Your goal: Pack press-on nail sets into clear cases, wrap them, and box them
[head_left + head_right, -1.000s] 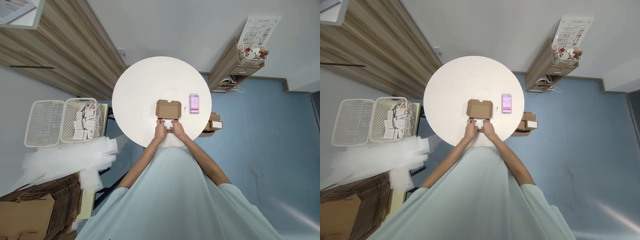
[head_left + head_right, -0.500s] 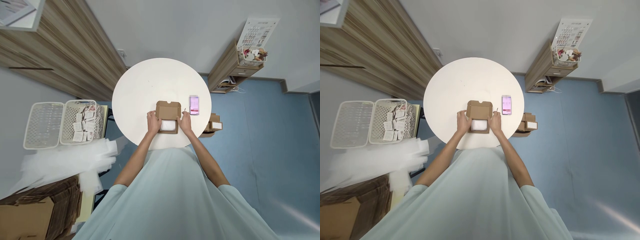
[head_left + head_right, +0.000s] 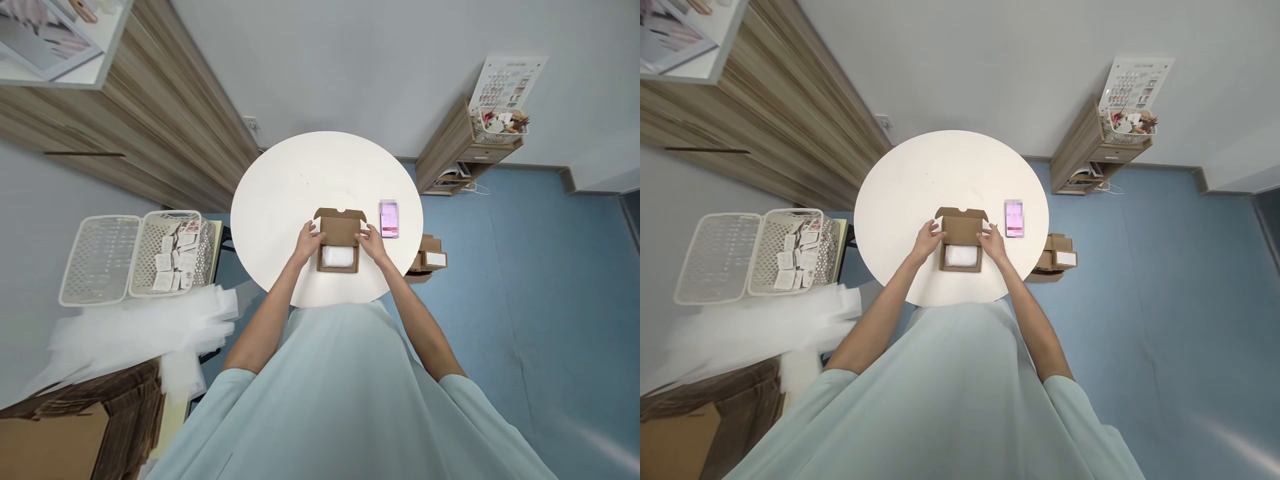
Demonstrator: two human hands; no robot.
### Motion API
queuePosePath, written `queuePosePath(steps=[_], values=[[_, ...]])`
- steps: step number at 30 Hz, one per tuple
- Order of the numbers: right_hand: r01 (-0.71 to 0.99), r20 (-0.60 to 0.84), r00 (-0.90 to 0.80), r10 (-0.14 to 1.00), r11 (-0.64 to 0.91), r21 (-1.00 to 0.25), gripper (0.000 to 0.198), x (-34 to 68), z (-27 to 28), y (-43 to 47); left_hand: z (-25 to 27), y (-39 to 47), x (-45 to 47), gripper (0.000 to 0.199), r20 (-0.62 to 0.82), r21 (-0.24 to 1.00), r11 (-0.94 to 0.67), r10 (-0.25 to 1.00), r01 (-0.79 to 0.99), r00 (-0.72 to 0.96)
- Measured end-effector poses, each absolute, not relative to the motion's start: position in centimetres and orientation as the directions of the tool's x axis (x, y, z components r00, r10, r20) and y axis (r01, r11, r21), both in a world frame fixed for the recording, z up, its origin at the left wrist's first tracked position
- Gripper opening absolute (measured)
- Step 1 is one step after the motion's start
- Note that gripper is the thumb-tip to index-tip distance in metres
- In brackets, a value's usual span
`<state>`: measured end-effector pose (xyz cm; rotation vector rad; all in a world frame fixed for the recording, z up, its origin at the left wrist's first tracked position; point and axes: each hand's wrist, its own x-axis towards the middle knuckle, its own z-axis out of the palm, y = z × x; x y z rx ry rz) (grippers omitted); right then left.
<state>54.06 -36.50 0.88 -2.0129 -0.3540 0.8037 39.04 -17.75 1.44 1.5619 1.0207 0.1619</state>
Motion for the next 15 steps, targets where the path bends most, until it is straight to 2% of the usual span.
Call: queuePosePath(steps=[7,12,15], values=[[0.099,-0.206,0.753,0.625,-0.417,-0.903,0.075,53.5,0.9,-37.8,1.7,-18.5,38.3,0.069,-0.314,0.921,0.045,0.676,0.387,0.667],[0.212,-0.150,0.728,0.669,-0.428,-0.879,0.068,51.5,0.8,-39.7,0.4,-20.5,36.7,0.064,-0.253,0.934,-0.008,0.689,0.356,0.680],[0.318,-0.109,0.697,0.709,-0.441,-0.839,0.066,50.0,1.0,-41.1,-0.3,-21.9,35.3,0.060,-0.161,0.940,-0.114,0.682,0.322,0.713]])
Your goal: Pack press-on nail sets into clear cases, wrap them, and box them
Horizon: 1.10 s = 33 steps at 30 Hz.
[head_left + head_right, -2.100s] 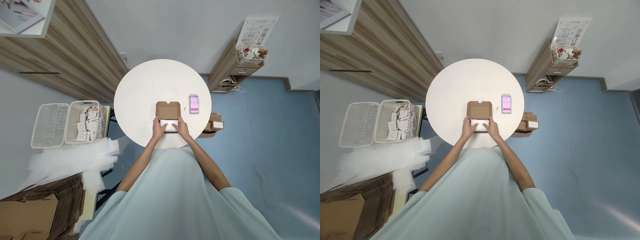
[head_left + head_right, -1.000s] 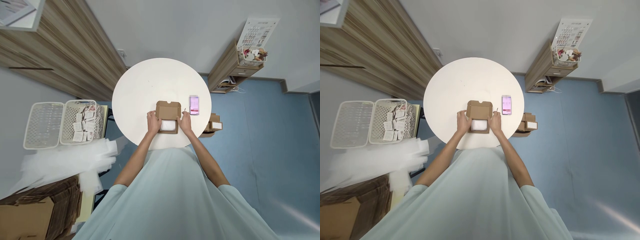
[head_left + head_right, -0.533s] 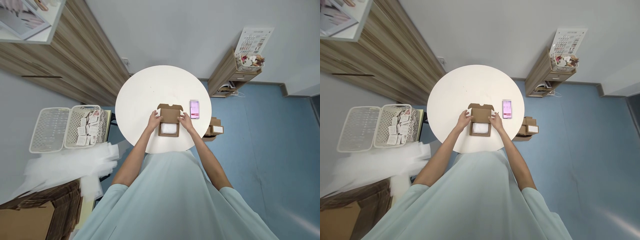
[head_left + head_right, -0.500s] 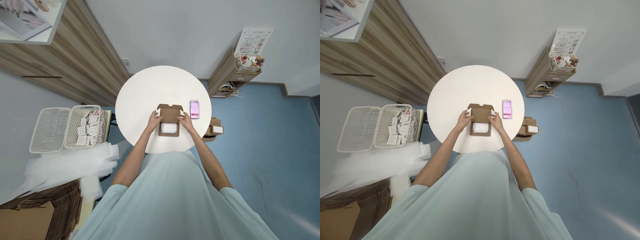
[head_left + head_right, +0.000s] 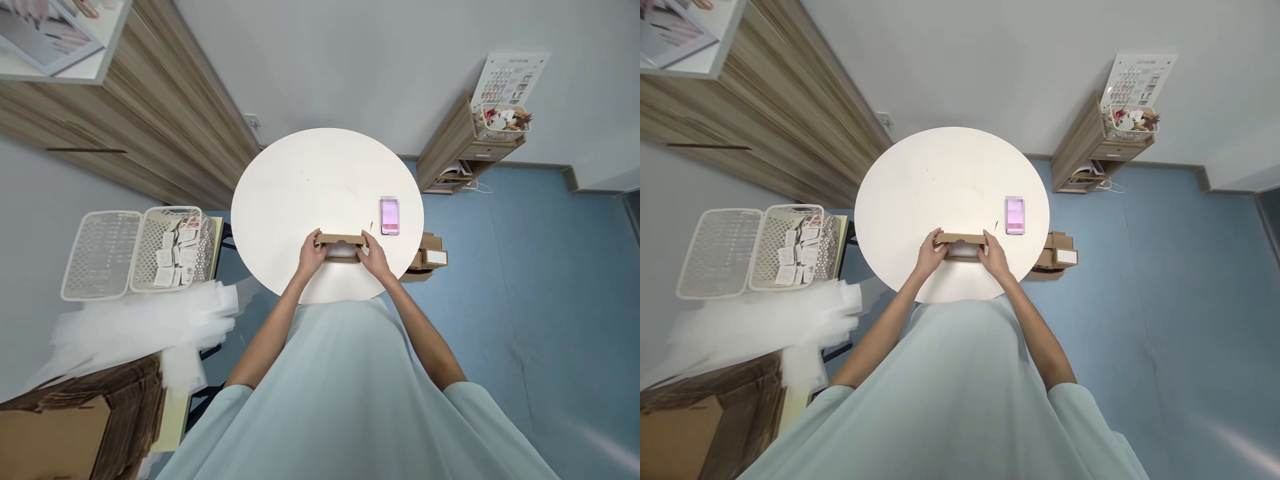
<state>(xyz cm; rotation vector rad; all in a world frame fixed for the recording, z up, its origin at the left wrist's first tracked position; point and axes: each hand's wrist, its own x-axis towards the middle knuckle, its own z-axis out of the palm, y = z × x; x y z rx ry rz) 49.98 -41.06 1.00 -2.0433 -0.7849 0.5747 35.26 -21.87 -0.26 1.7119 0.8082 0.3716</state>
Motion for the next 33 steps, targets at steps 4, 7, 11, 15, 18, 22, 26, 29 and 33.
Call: queuePosePath(steps=[4,7,11,15,18,22,26,29,33], values=[[0.379,-0.086,0.678,0.730,-0.447,-0.810,0.065,48.5,1.0,-42.3,-0.7,-23.1,33.7,0.057,-0.064,0.930,-0.231,0.662,0.284,0.747],[0.337,-0.096,0.686,0.721,-0.432,-0.837,0.063,48.0,0.7,-42.3,-0.9,-23.3,33.3,0.057,-0.077,0.929,-0.224,0.658,0.293,0.749],[0.283,-0.120,0.688,0.716,-0.417,-0.863,0.064,48.0,0.6,-41.7,-1.1,-23.2,33.7,0.060,-0.116,0.928,-0.195,0.658,0.317,0.744],[0.345,-0.109,0.679,0.726,-0.446,-0.826,0.063,47.9,0.9,-41.8,-1.1,-23.0,33.5,0.063,-0.083,0.899,-0.281,0.644,0.336,0.761],[0.379,-0.117,0.663,0.739,-0.467,-0.799,0.066,47.1,1.3,-42.7,-0.9,-23.3,32.2,0.066,-0.062,0.856,-0.369,0.624,0.363,0.779],[0.402,-0.108,0.694,0.711,-0.509,-0.761,0.070,45.6,2.0,-44.3,-0.4,-24.3,29.9,0.064,-0.017,0.814,-0.445,0.625,0.374,0.780],[0.439,-0.125,0.714,0.688,-0.580,-0.686,0.060,44.3,2.7,-45.2,0.2,-25.0,28.4,0.055,0.023,0.775,-0.511,0.610,0.371,0.792],[0.454,-0.208,0.705,0.678,-0.656,-0.603,0.048,43.7,3.2,-45.3,0.3,-25.3,27.8,0.047,-0.015,0.747,-0.523,0.603,0.410,0.797],[0.440,-0.370,0.683,0.630,-0.759,-0.480,0.040,43.1,3.7,-45.1,-0.2,-25.8,27.2,0.044,-0.118,0.714,-0.508,0.591,0.482,0.798]])
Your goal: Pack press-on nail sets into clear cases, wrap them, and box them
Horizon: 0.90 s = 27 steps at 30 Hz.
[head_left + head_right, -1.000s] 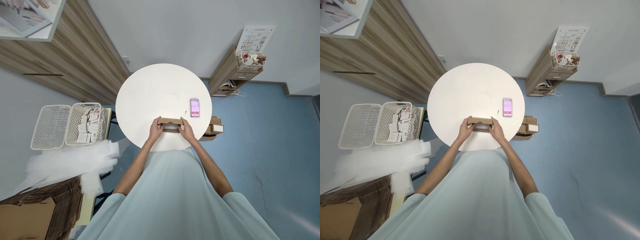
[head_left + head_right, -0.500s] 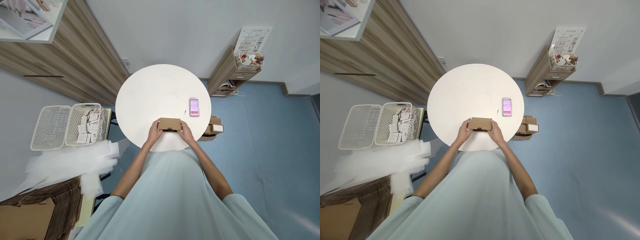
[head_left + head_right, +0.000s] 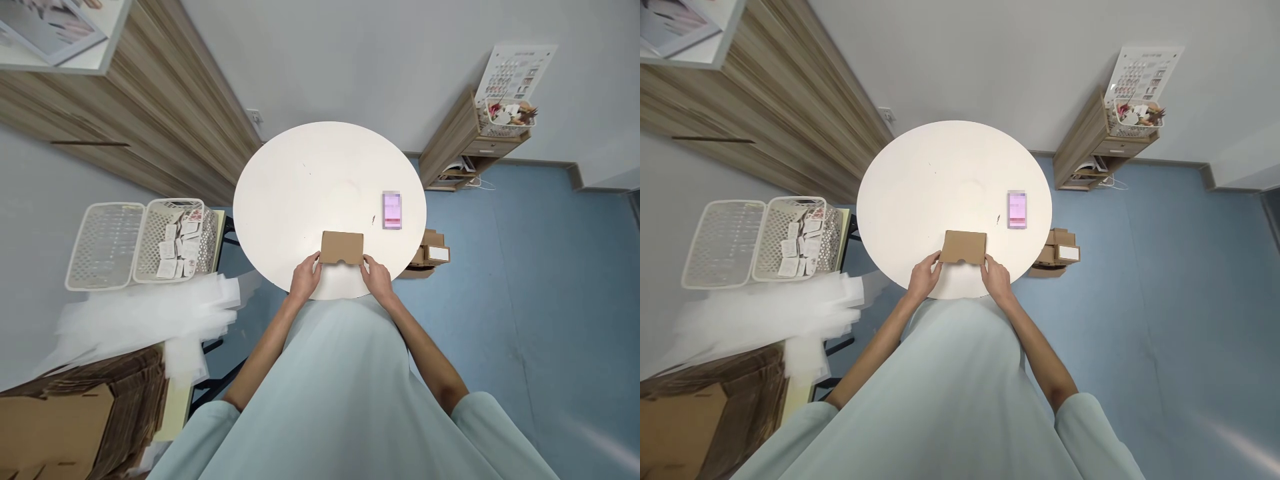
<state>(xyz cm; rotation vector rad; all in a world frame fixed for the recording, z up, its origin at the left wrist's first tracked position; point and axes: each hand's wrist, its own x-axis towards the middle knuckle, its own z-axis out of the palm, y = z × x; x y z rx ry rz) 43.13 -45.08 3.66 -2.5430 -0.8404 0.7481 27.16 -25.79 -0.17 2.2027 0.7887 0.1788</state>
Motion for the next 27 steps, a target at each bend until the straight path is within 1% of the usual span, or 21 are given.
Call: queuePosePath(steps=[3,5,8,11,13,15,19,24,27], values=[[0.433,-0.437,0.668,0.602,-0.793,-0.429,0.036,42.8,3.2,-45.0,-0.9,-26.2,26.8,0.043,-0.215,0.697,-0.471,0.583,0.541,0.783],[0.422,-0.455,0.657,0.601,-0.793,-0.439,0.034,42.6,2.5,-45.1,-1.5,-26.4,26.6,0.043,-0.263,0.703,-0.424,0.591,0.571,0.763],[0.382,-0.440,0.647,0.624,-0.763,-0.521,0.034,42.5,1.1,-45.6,-2.3,-26.7,26.3,0.045,-0.303,0.751,-0.325,0.604,0.575,0.737],[0.306,-0.417,0.649,0.636,-0.721,-0.622,0.035,42.6,-0.2,-46.1,-2.8,-27.1,26.1,0.048,-0.305,0.822,-0.219,0.609,0.525,0.732],[0.248,-0.412,0.655,0.633,-0.696,-0.674,0.030,42.7,-0.8,-46.3,-3.1,-27.4,26.1,0.045,-0.305,0.847,-0.158,0.637,0.507,0.708],[0.210,-0.404,0.667,0.626,-0.678,-0.704,0.025,42.8,-1.1,-46.4,-3.4,-27.7,26.2,0.043,-0.312,0.846,-0.121,0.679,0.520,0.665],[0.195,-0.391,0.682,0.618,-0.669,-0.717,0.024,42.9,-1.5,-46.3,-3.9,-28.0,26.7,0.041,-0.319,0.823,-0.108,0.724,0.557,0.612],[0.233,-0.397,0.691,0.604,-0.706,-0.668,0.026,43.6,-2.1,-46.0,-4.2,-27.9,27.4,0.040,-0.316,0.797,-0.143,0.729,0.587,0.608],[0.247,-0.383,0.700,0.603,-0.707,-0.662,0.031,44.2,-2.7,-45.9,-4.3,-27.7,27.7,0.040,-0.322,0.768,-0.165,0.735,0.619,0.597]])
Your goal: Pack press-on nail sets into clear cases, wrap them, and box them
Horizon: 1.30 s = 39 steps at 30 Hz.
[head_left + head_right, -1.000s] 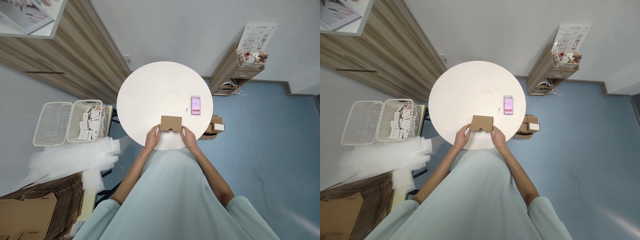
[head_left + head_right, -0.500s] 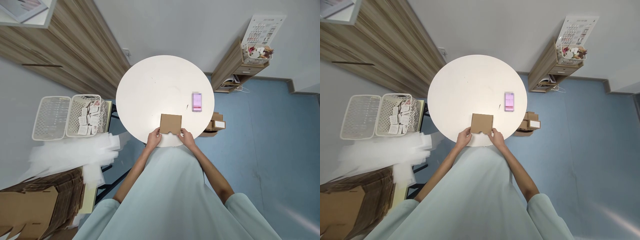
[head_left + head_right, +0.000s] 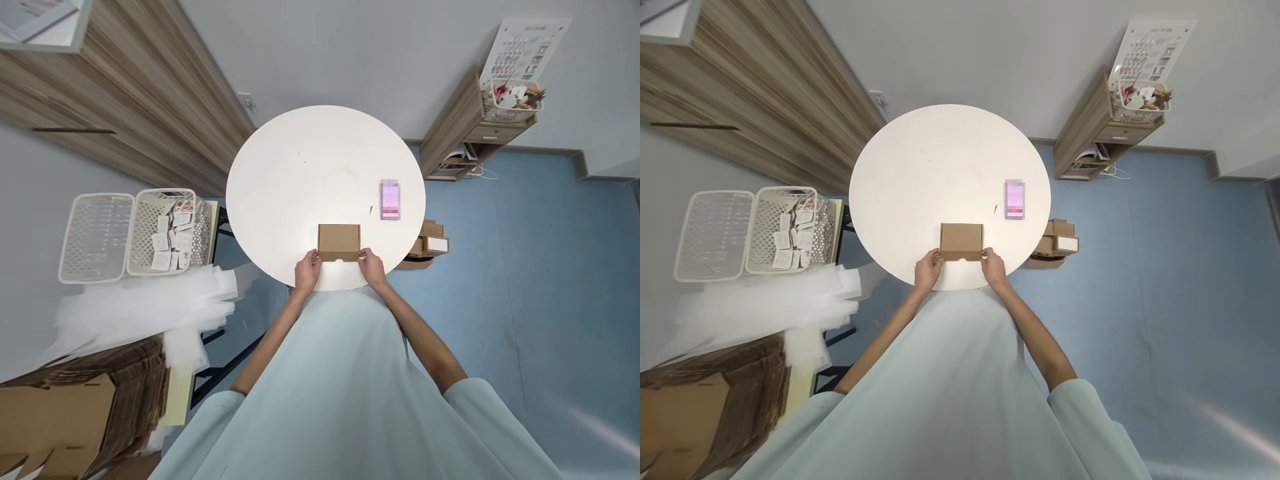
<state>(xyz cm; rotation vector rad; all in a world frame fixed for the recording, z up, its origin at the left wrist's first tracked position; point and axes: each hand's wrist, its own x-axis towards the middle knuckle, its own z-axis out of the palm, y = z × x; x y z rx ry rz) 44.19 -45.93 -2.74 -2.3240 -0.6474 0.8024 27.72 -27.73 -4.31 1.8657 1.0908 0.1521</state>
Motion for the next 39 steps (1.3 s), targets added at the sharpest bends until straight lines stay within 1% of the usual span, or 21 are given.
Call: queuePosePath(steps=[3,6,8,10,13,15,18,21,24,26,29,33,39], values=[[0.236,-0.348,0.721,0.599,-0.685,-0.690,0.039,44.7,-3.4,-46.0,-4.5,-27.6,28.0,0.046,-0.310,0.781,-0.153,0.746,0.606,0.589],[0.194,-0.301,0.734,0.609,-0.613,-0.766,0.045,44.9,-3.9,-46.2,-4.7,-27.5,28.2,0.054,-0.323,0.828,-0.077,0.744,0.556,0.584],[0.127,-0.301,0.720,0.625,-0.545,-0.829,0.046,44.9,-4.0,-46.2,-4.6,-27.5,28.3,0.052,-0.340,0.858,-0.025,0.723,0.514,0.602],[0.070,-0.295,0.703,0.647,-0.476,-0.876,0.046,44.9,-3.7,-46.2,-4.2,-27.7,28.3,0.047,-0.338,0.879,0.000,0.707,0.477,0.622],[0.030,-0.263,0.711,0.652,-0.402,-0.915,0.046,44.8,-2.3,-46.4,-2.8,-28.0,28.0,0.041,-0.304,0.897,-0.006,0.717,0.441,0.628],[0.009,-0.252,0.725,0.641,-0.374,-0.927,0.044,44.7,-0.9,-46.7,-1.4,-28.2,27.6,0.041,-0.274,0.897,-0.038,0.736,0.441,0.619],[0.002,-0.264,0.747,0.611,-0.399,-0.917,0.042,44.6,1.1,-47.4,0.4,-28.5,27.0,0.045,-0.250,0.875,-0.093,0.753,0.475,0.609],[-0.001,-0.306,0.762,0.571,-0.472,-0.882,0.044,44.7,1.8,-48.1,1.2,-28.6,26.7,0.048,-0.316,0.846,-0.076,0.726,0.528,0.610],[-0.028,-0.343,0.752,0.563,-0.492,-0.870,0.046,45.0,1.4,-48.6,0.8,-28.6,26.8,0.053,-0.378,0.841,-0.026,0.688,0.541,0.620],[-0.047,-0.350,0.737,0.579,-0.472,-0.880,0.050,45.3,0.9,-48.9,0.2,-28.7,26.9,0.057,-0.374,0.858,-0.009,0.672,0.513,0.639],[-0.041,-0.325,0.704,0.631,-0.422,-0.906,0.056,45.7,0.5,-49.4,-0.4,-28.8,27.0,0.059,-0.356,0.879,-0.007,0.656,0.476,0.666],[0.002,-0.300,0.651,0.697,-0.396,-0.918,0.054,46.4,0.3,-49.9,-0.7,-28.9,26.9,0.059,-0.338,0.888,-0.023,0.648,0.460,0.683],[-0.003,-0.291,0.651,0.701,-0.381,-0.925,0.052,47.0,-0.4,-49.7,-1.1,-29.5,27.1,0.056,-0.344,0.883,0.015,0.701,0.470,0.624]])
